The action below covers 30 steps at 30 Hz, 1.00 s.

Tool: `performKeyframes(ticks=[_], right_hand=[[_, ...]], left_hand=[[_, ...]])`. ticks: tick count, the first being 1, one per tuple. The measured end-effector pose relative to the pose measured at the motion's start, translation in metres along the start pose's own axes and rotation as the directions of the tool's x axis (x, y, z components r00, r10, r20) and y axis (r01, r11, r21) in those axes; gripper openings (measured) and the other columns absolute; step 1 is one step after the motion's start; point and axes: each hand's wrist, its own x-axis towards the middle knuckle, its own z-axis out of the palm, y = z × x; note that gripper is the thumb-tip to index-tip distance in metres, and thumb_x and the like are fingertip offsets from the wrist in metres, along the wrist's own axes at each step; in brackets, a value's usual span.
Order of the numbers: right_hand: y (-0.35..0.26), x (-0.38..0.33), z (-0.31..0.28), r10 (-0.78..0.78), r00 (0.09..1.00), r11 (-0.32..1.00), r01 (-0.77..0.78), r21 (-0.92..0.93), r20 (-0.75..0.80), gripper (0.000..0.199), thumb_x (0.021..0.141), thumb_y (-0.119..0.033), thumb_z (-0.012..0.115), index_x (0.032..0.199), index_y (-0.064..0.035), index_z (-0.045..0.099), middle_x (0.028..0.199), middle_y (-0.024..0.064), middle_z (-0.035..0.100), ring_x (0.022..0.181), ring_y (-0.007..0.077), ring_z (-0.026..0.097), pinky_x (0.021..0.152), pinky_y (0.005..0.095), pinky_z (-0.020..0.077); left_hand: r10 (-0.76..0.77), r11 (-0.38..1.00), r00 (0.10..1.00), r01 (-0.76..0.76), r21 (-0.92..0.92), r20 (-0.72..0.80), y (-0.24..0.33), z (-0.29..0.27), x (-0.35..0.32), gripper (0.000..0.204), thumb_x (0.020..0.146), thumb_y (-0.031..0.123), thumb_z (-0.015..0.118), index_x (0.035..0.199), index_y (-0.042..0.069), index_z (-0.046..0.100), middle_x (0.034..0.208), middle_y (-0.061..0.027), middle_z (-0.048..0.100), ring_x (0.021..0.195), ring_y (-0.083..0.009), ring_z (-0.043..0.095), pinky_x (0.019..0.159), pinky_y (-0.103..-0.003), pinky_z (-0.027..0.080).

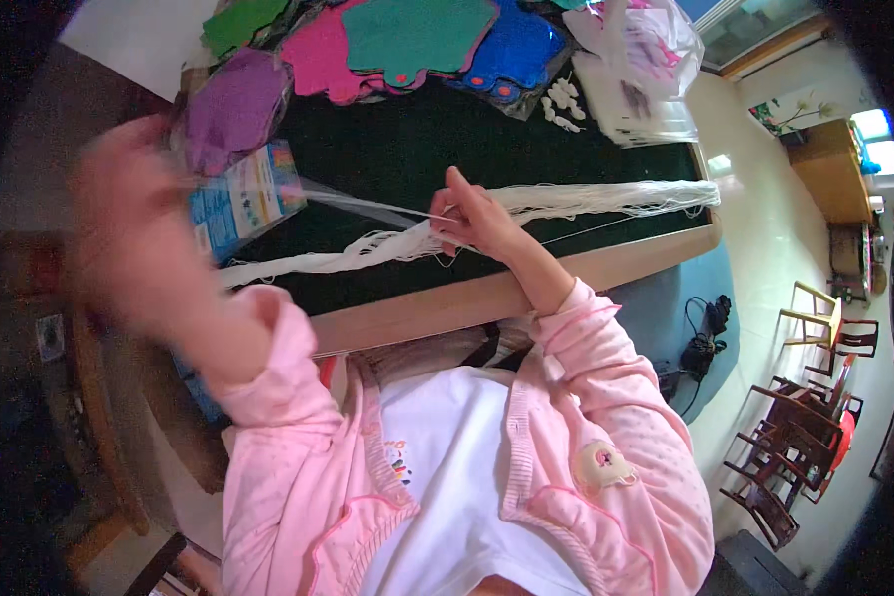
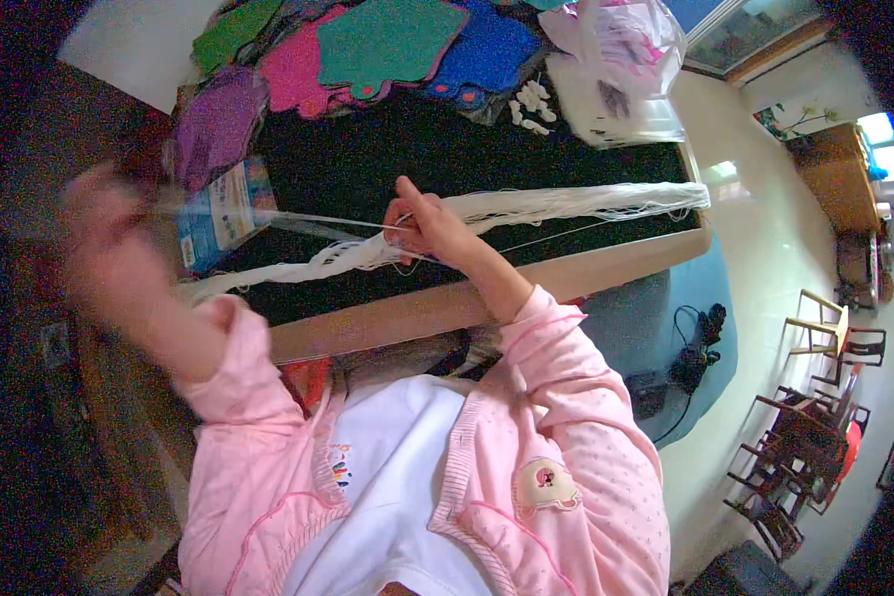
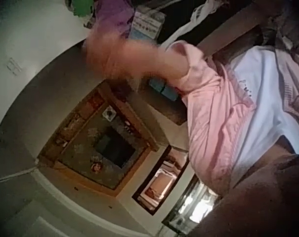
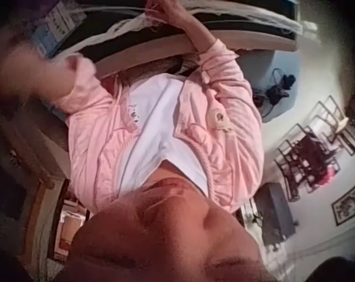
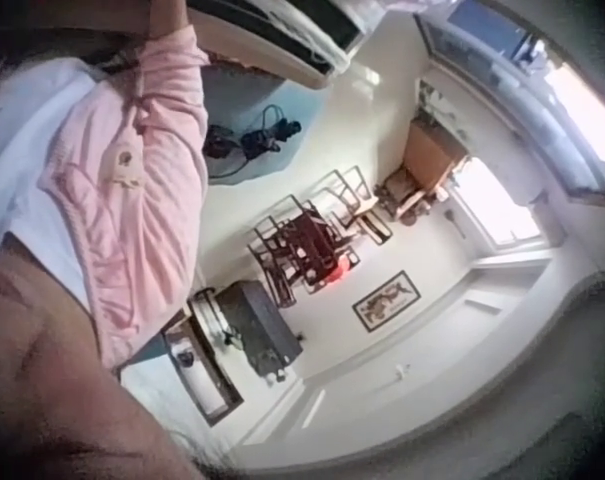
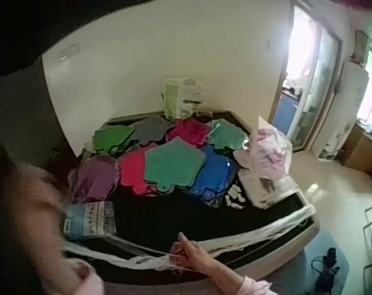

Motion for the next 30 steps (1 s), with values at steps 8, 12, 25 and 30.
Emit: performKeyframes(ticks=[8, 12, 25, 30], right_hand=[[-0.03, -0.044, 0.003, -0.209, 0.977, 0.978, 0.208, -0.017, -0.05, 0.047, 0.094, -0.042, 0.038, 0.1, 0.002, 0.055, 0.101, 0.014, 0.059, 0.089, 0.0177, 0.058, 0.077, 0.0293, 0.0478], [-0.066, -0.054, 0.051, -0.493, 0.855, 0.858, 0.508, -0.068, 0.162, 0.051, 0.091, -0.024, 0.05, 0.133, -0.0034, 0.03, 0.111, 0.0146, 0.056, 0.102, 0.0197, 0.055, 0.084, 0.0316, 0.0466], [-0.045, -0.068, 0.062, -0.368, 0.909, 0.506, 0.37, -0.779, 0.193, 0.005, 0.084, -0.001, 0.054, 0.087, 0.0012, 0.056, 0.073, 0.0099, 0.058, 0.067, 0.0134, 0.056, 0.06, 0.0277, 0.0452], [-0.034, -0.046, 0.047, -0.501, 0.865, 0.68, 0.37, -0.633, -0.032, 0.008, 0.081, 0.003, 0.052, 0.088, 0.0006, 0.055, 0.072, 0.0124, 0.057, 0.063, 0.0147, 0.053, 0.059, 0.0272, 0.044]], left_hand=[[0.002, 0.244, 0.871, 0.476, -0.845, 0.491, 0.086, -0.051, -0.003, 0.013, 0.084, -0.001, 0.053, 0.081, 0.003, 0.064, 0.078, -0.0055, 0.061, 0.066, -0.0101, 0.053, 0.057, -0.024, 0.039], [0.251, 0.197, 0.763, 0.563, -0.803, 0.596, 0.093, -0.032, -0.041, 0.011, 0.086, 0.005, 0.053, 0.086, 0.005, 0.064, 0.074, 0.0013, 0.058, 0.06, -0.006, 0.045, 0.053, -0.019, 0.034], [0.162, 0.352, 0.782, 0.524, -0.775, 0.602, 0.057, 0.029, -0.141, 0.033, 0.086, 0.012, 0.056, 0.118, 0.003, 0.055, 0.111, -0.0121, 0.058, 0.104, -0.0224, 0.054, 0.09, -0.032, 0.04], [0.304, -0.124, 0.376, 0.927, -0.355, 0.875, 0.066, 0.021, -0.144, 0.018, 0.089, 0.012, 0.054, 0.098, 0.001, 0.065, 0.081, -0.005, 0.066, 0.08, -0.0109, 0.06, 0.074, -0.024, 0.045]])
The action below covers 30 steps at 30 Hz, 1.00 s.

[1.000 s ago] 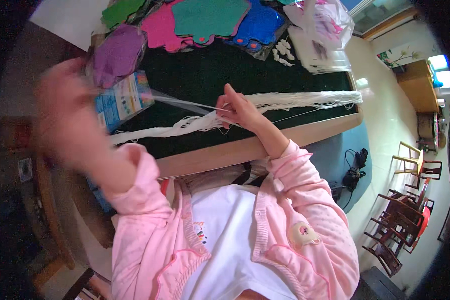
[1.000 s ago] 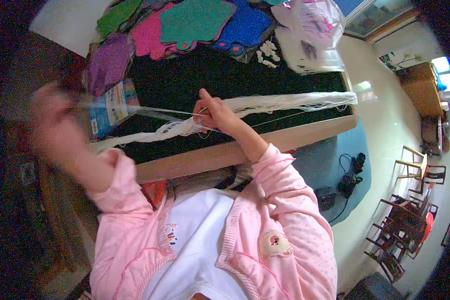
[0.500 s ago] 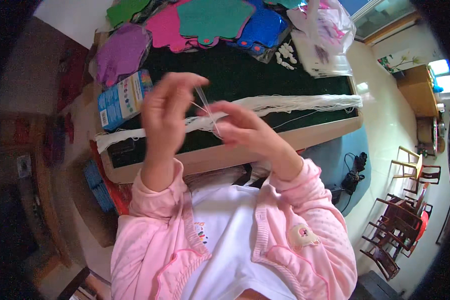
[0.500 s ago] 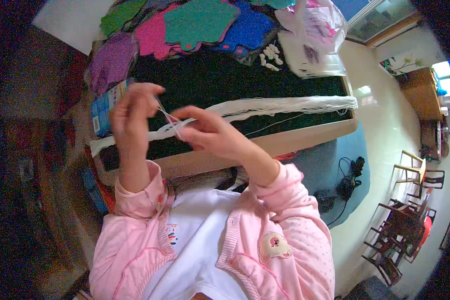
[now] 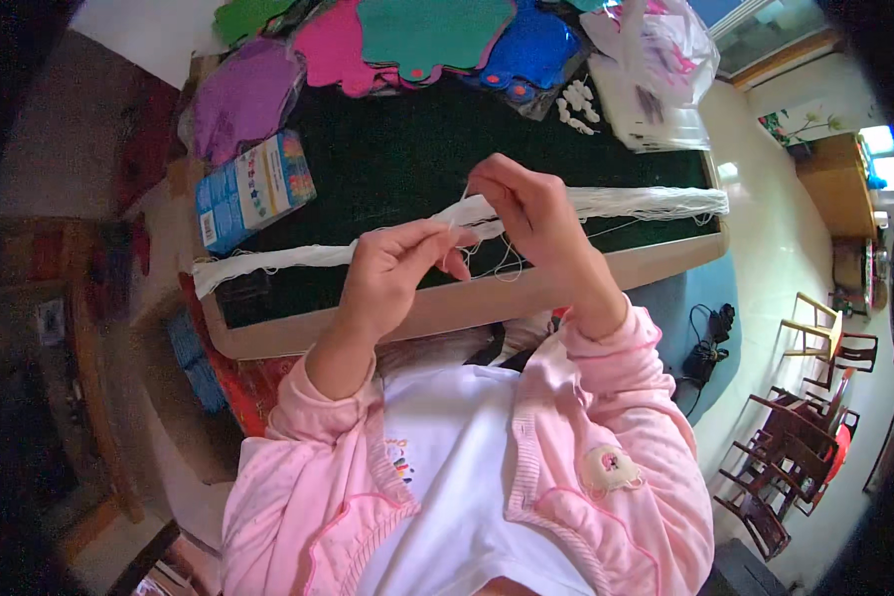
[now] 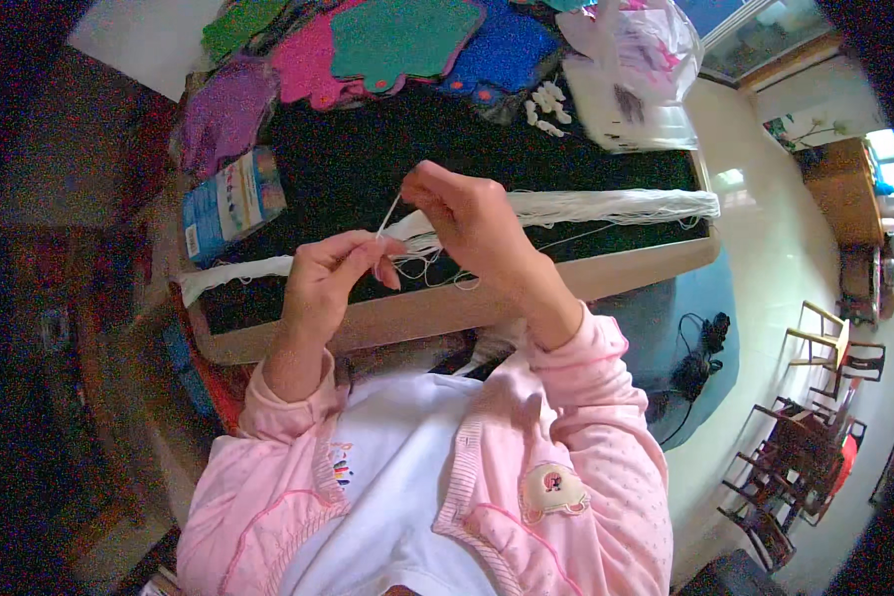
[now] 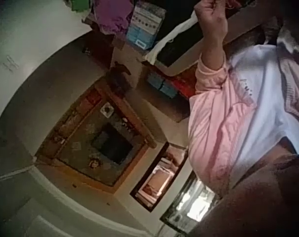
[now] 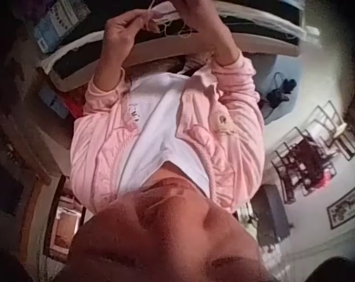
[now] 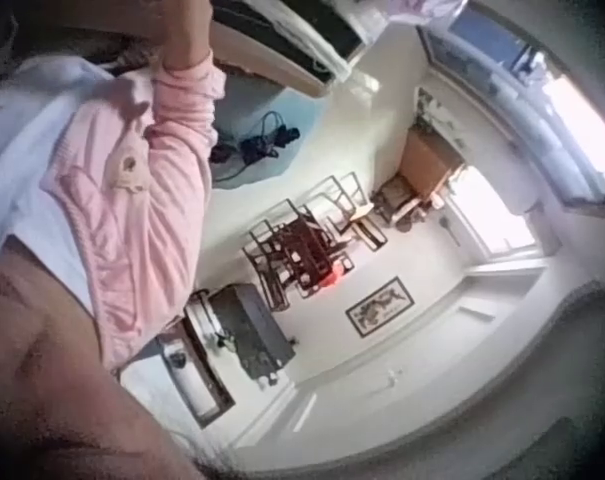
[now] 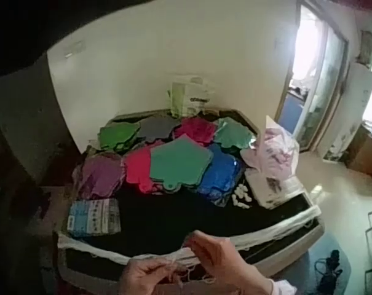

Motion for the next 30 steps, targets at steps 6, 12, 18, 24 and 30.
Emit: performKeyframes(ticks=[6, 12, 18, 24, 30], right_hand=[[0.018, -0.053, 0.022, -0.052, 0.959, 0.973, 0.111, -0.201, 0.279, 0.017, 0.075, 0.004, 0.054, 0.091, -0.0021, 0.056, 0.075, 0.0135, 0.059, 0.067, 0.0258, 0.061, 0.058, 0.0329, 0.0468], [-0.02, -0.026, -0.011, -0.144, 0.97, 0.985, 0.159, -0.063, 0.196, 0.016, 0.077, 0.004, 0.053, 0.092, 0.0003, 0.055, 0.075, 0.0141, 0.057, 0.069, 0.031, 0.059, 0.059, 0.0304, 0.0465], [0.033, -0.026, 0.005, -0.074, 0.994, 0.996, 0.079, -0.051, 0.08, 0.019, 0.076, 0.003, 0.054, 0.095, -0.0003, 0.055, 0.079, 0.0162, 0.059, 0.071, 0.0317, 0.06, 0.061, 0.0302, 0.0468], [0.018, -0.033, 0.007, -0.177, 0.961, 0.978, 0.195, -0.068, 0.212, 0.021, 0.073, 0.0, 0.055, 0.093, -0.0065, 0.054, 0.075, 0.0131, 0.058, 0.07, 0.0338, 0.058, 0.058, 0.04, 0.0458], [0.033, -0.007, -0.004, -0.243, 0.969, 0.951, 0.249, -0.183, 0.053, 0.011, 0.077, 0.002, 0.053, 0.088, 0.0002, 0.054, 0.078, 0.0137, 0.055, 0.071, 0.0315, 0.056, 0.061, 0.0333, 0.0435]], left_hand=[[0.25, 0.968, 0.944, -0.241, 0.066, -0.217, -0.008, 0.013, 0.009, 0.017, 0.089, 0.012, 0.055, 0.094, 0.001, 0.066, 0.082, -0.0045, 0.066, 0.074, -0.0096, 0.059, 0.072, -0.023, 0.045], [0.249, 0.966, 0.963, -0.24, 0.099, -0.1, -0.038, 0.012, 0.01, 0.017, 0.09, 0.014, 0.054, 0.091, 0.0, 0.065, 0.083, -0.0039, 0.066, 0.069, -0.0081, 0.056, 0.066, -0.023, 0.043], [0.294, 0.952, 0.954, -0.297, -0.075, -0.055, -0.026, 0.025, 0.015, 0.025, 0.093, 0.019, 0.047, 0.087, 0.002, 0.063, 0.089, -0.0069, 0.066, 0.057, -0.0053, 0.042, 0.053, -0.02, 0.035], [0.231, 0.963, 0.953, -0.196, 0.182, -0.197, -0.034, 0.015, 0.034, 0.023, 0.093, 0.018, 0.046, 0.09, 0.003, 0.063, 0.076, -0.0023, 0.062, 0.051, -0.0027, 0.039, 0.047, -0.018, 0.033], [0.21, 0.956, 0.976, -0.218, -0.197, -0.059, -0.01, 0.014, 0.04, 0.025, 0.094, 0.022, 0.045, 0.087, 0.003, 0.061, 0.073, -0.004, 0.06, 0.05, -0.0036, 0.042, 0.047, -0.02, 0.035]])
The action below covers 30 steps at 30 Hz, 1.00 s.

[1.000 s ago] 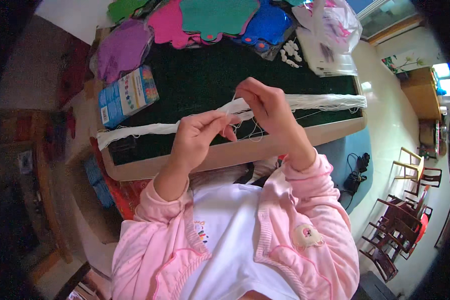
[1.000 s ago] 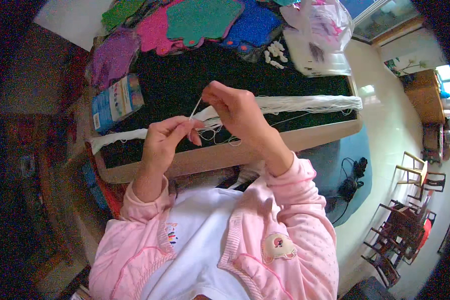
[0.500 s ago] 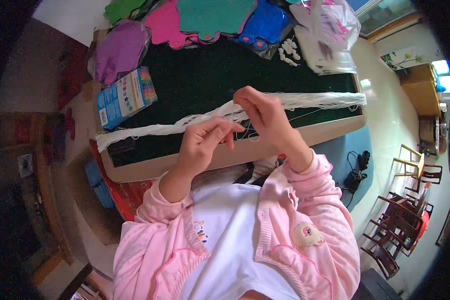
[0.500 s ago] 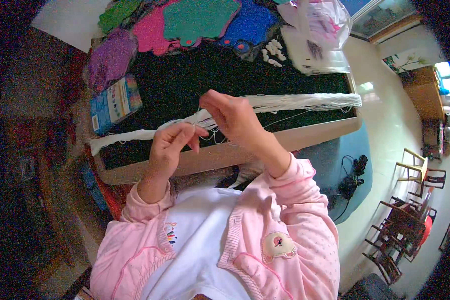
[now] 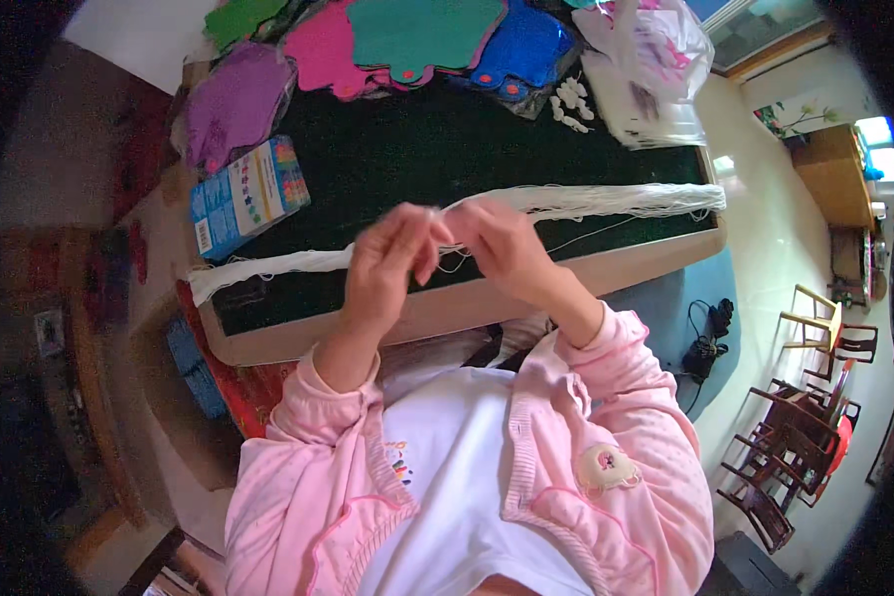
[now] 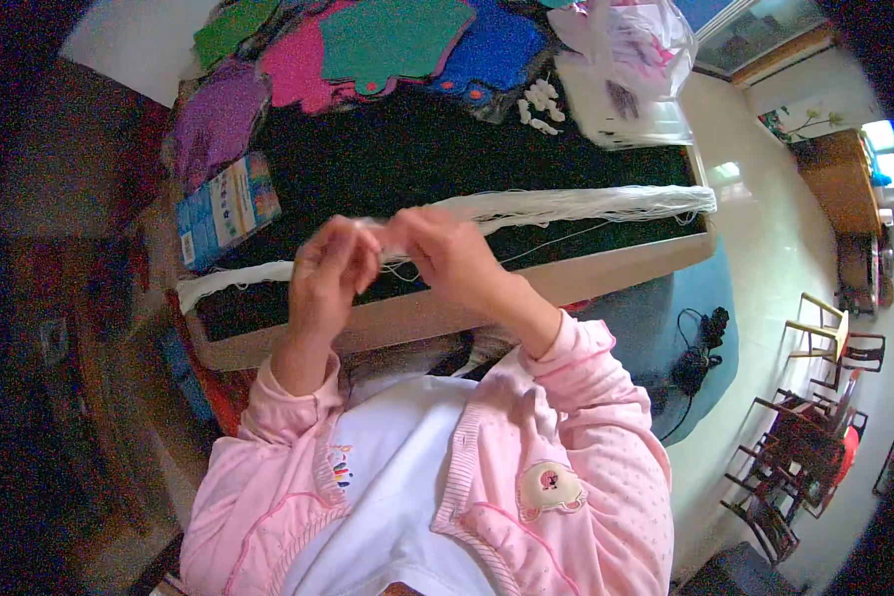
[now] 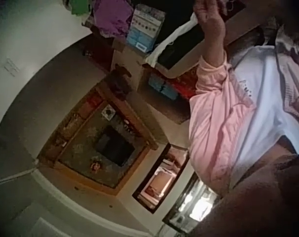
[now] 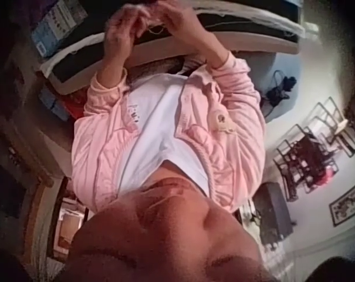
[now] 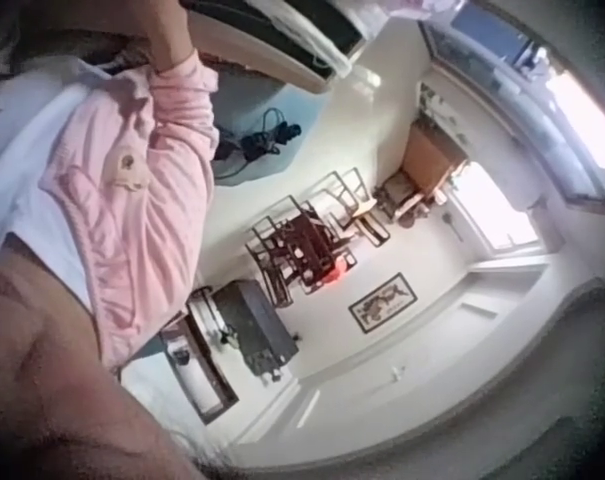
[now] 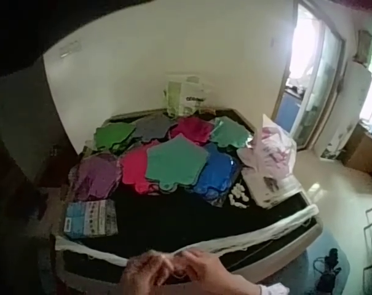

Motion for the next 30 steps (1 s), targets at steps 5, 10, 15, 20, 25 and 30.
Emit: performKeyframes(ticks=[5, 10, 15, 20, 25, 30], right_hand=[[-0.003, 0.011, -0.004, 0.028, 1.0, 0.993, -0.028, 0.118, -0.004, 0.003, 0.083, -0.002, 0.049, 0.084, 0.0, 0.052, 0.076, 0.0118, 0.053, 0.07, 0.0284, 0.054, 0.062, 0.032, 0.0417], [0.042, 0.013, 0.019, 0.511, 0.848, 0.748, -0.519, 0.414, 0.14, 0.038, 0.096, -0.031, 0.039, 0.072, -0.0028, 0.051, 0.065, -0.0024, 0.042, 0.064, 0.006, 0.038, 0.054, 0.024, 0.0325], [0.045, 0.012, 0.033, 0.577, 0.815, 0.744, -0.551, 0.378, 0.053, 0.041, 0.095, -0.032, 0.042, 0.068, -0.0023, 0.051, 0.059, -0.0032, 0.041, 0.058, 0.0064, 0.037, 0.052, 0.0245, 0.0316], [0.044, 0.018, 0.023, 0.505, 0.859, 0.769, -0.491, 0.409, 0.081, 0.04, 0.095, -0.031, 0.042, 0.071, -0.0014, 0.054, 0.064, -0.0029, 0.045, 0.059, 0.0072, 0.038, 0.053, 0.0246, 0.0325], [0.013, 0.048, -0.003, 0.436, 0.857, 0.703, -0.134, 0.699, -0.274, 0.03, 0.095, -0.026, 0.041, 0.096, -0.0017, 0.059, 0.099, 0.0084, 0.057, 0.093, 0.0157, 0.054, 0.085, 0.0286, 0.0409], [-0.062, 0.033, -0.01, 0.375, 0.848, 0.514, -0.526, 0.678, 0.374, 0.025, 0.095, -0.017, 0.042, 0.106, 0.0019, 0.052, 0.079, 0.004, 0.055, 0.073, 0.0108, 0.054, 0.071, 0.026, 0.0444]], left_hand=[[0.148, 0.767, 0.988, -0.093, 0.635, -0.034, -0.003, -0.008, 0.015, 0.022, 0.094, 0.016, 0.044, 0.087, 0.003, 0.062, 0.075, -0.0018, 0.063, 0.049, -0.0042, 0.042, 0.047, -0.021, 0.036], [-0.209, 0.954, 0.977, 0.192, 0.231, 0.047, 0.035, 0.002, 0.002, 0.02, 0.09, 0.018, 0.049, 0.077, 0.005, 0.056, 0.062, 0.0028, 0.047, 0.051, -0.0055, 0.037, 0.047, -0.019, 0.026], [0.233, 0.929, 0.972, -0.218, -0.299, 0.014, 0.112, -0.021, -0.011, 0.024, 0.092, 0.022, 0.045, 0.077, 0.004, 0.051, 0.061, 0.0017, 0.04, 0.052, -0.0063, 0.036, 0.046, -0.021, 0.026], [0.712, 0.593, 0.688, -0.482, -0.645, 0.141, 0.183, -0.024, -0.043, 0.009, 0.071, 0.006, 0.063, 0.069, 0.007, 0.054, 0.066, -0.0072, 0.055, 0.044, -0.0153, 0.046, 0.04, -0.026, 0.035], [0.207, 0.965, 0.978, -0.198, 0.169, -0.034, 0.112, 0.013, -0.006, 0.025, 0.093, 0.021, 0.045, 0.076, 0.004, 0.054, 0.072, -0.0061, 0.058, 0.048, -0.007, 0.035, 0.045, -0.022, 0.027], [0.252, 0.811, 0.958, -0.131, 0.571, -0.139, 0.09, 0.011, 0.019, 0.02, 0.094, 0.013, 0.043, 0.081, 0.002, 0.054, 0.086, -0.0074, 0.066, 0.054, -0.001, 0.039, 0.048, -0.018, 0.029]])
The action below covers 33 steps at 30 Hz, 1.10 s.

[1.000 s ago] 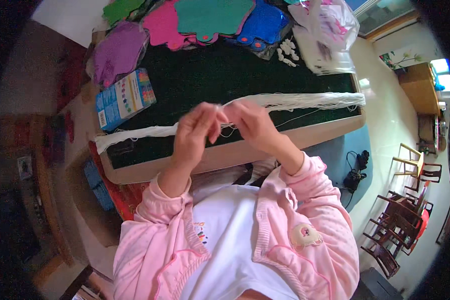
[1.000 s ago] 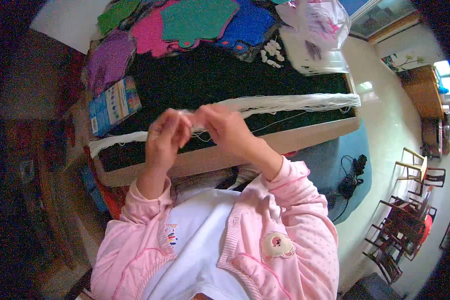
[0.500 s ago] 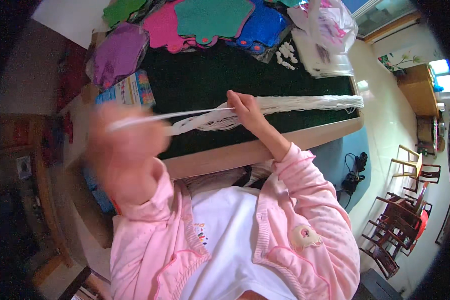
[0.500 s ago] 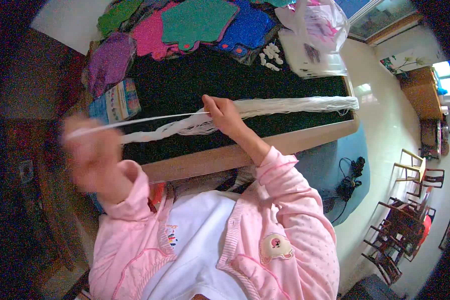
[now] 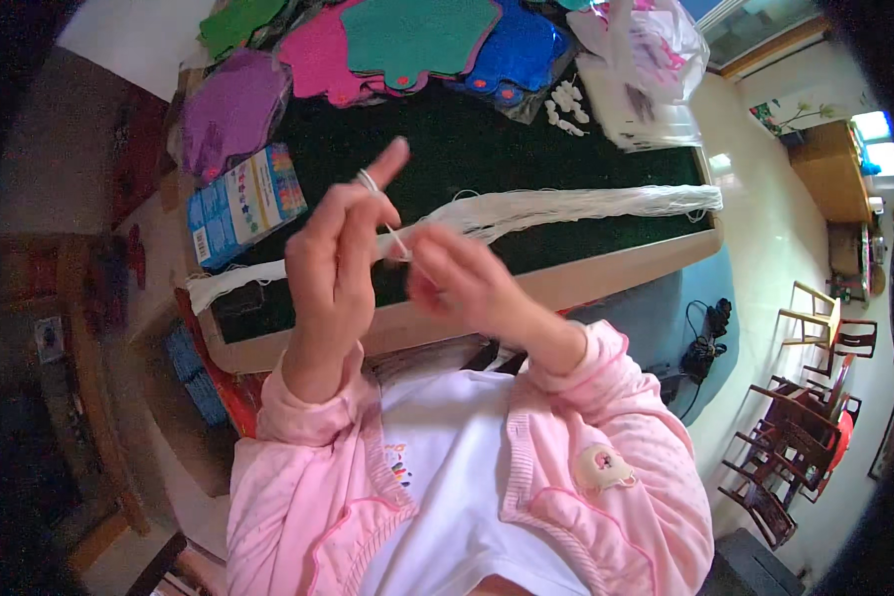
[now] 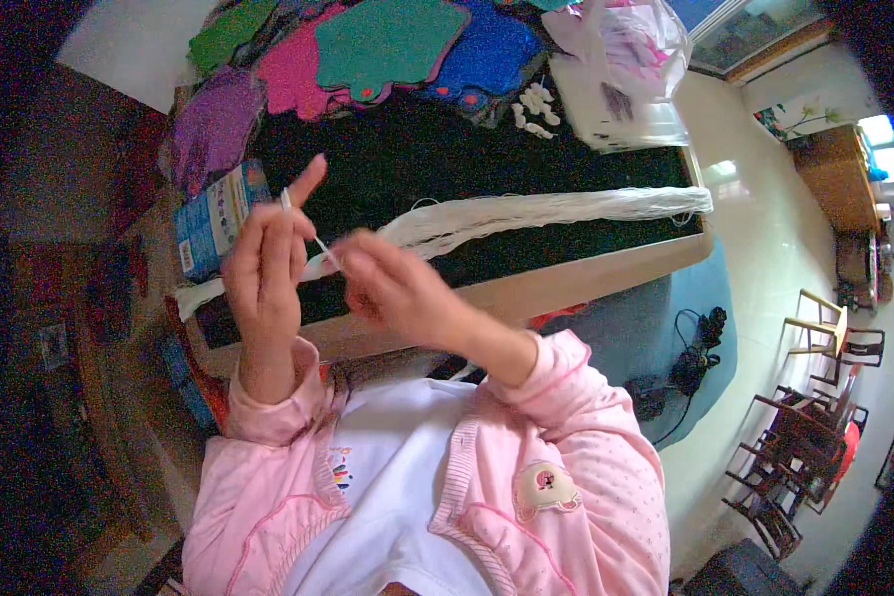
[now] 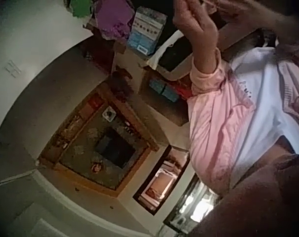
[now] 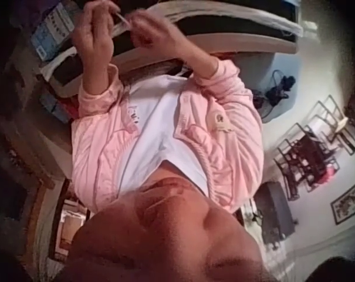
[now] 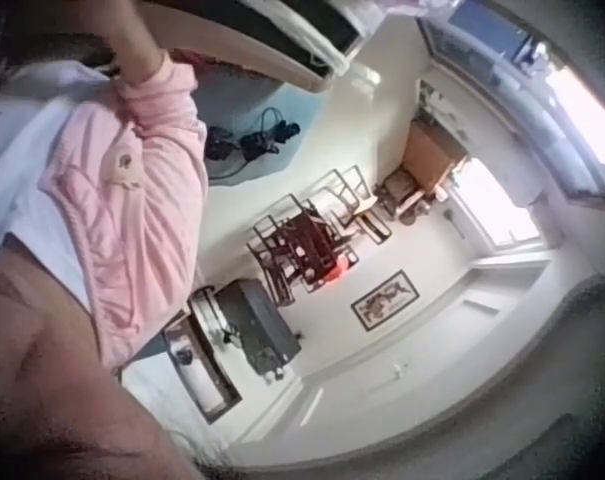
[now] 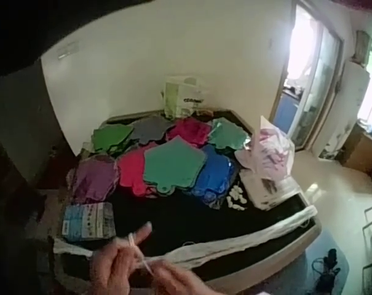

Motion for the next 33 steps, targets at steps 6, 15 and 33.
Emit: performKeyframes(ticks=[6, 15, 33], right_hand=[[-0.01, -0.015, -0.002, -0.483, 0.837, 0.832, 0.346, -0.433, -0.259, 0.013, 0.09, -0.003, 0.041, 0.092, -0.0003, 0.053, 0.068, 0.0042, 0.052, 0.054, 0.0084, 0.043, 0.054, 0.0204, 0.0373], [0.034, -0.027, 0.022, -0.445, 0.887, 0.648, 0.412, -0.64, 0.122, 0.016, 0.076, 0.003, 0.05, 0.091, -0.0008, 0.052, 0.082, 0.0138, 0.058, 0.069, 0.0339, 0.058, 0.06, 0.0364, 0.0478], [0.041, 0.0, -0.006, -0.481, 0.875, 0.561, 0.352, -0.749, 0.051, 0.016, 0.074, -0.001, 0.055, 0.089, -0.0064, 0.051, 0.073, 0.0143, 0.055, 0.069, 0.0366, 0.055, 0.055, 0.0419, 0.0428]], left_hand=[[-0.221, 0.959, 0.912, 0.268, -0.096, 0.346, -0.028, 0.003, -0.033, 0.02, 0.093, 0.012, 0.045, 0.092, 0.003, 0.063, 0.066, -0.0014, 0.054, 0.055, -0.0051, 0.049, 0.049, -0.018, 0.037], [-0.211, 0.948, 0.977, 0.208, -0.243, 0.012, -0.031, 0.006, -0.038, 0.025, 0.095, 0.018, 0.045, 0.094, 0.002, 0.064, 0.07, -0.0001, 0.06, 0.044, -0.0017, 0.032, 0.042, -0.017, 0.025], [-0.306, 0.704, 0.87, 0.48, -0.523, 0.386, -0.044, -0.006, -0.059, 0.029, 0.094, 0.027, 0.046, 0.091, 0.002, 0.062, 0.058, -0.0001, 0.05, 0.054, -0.0042, 0.046, 0.049, -0.019, 0.035]])
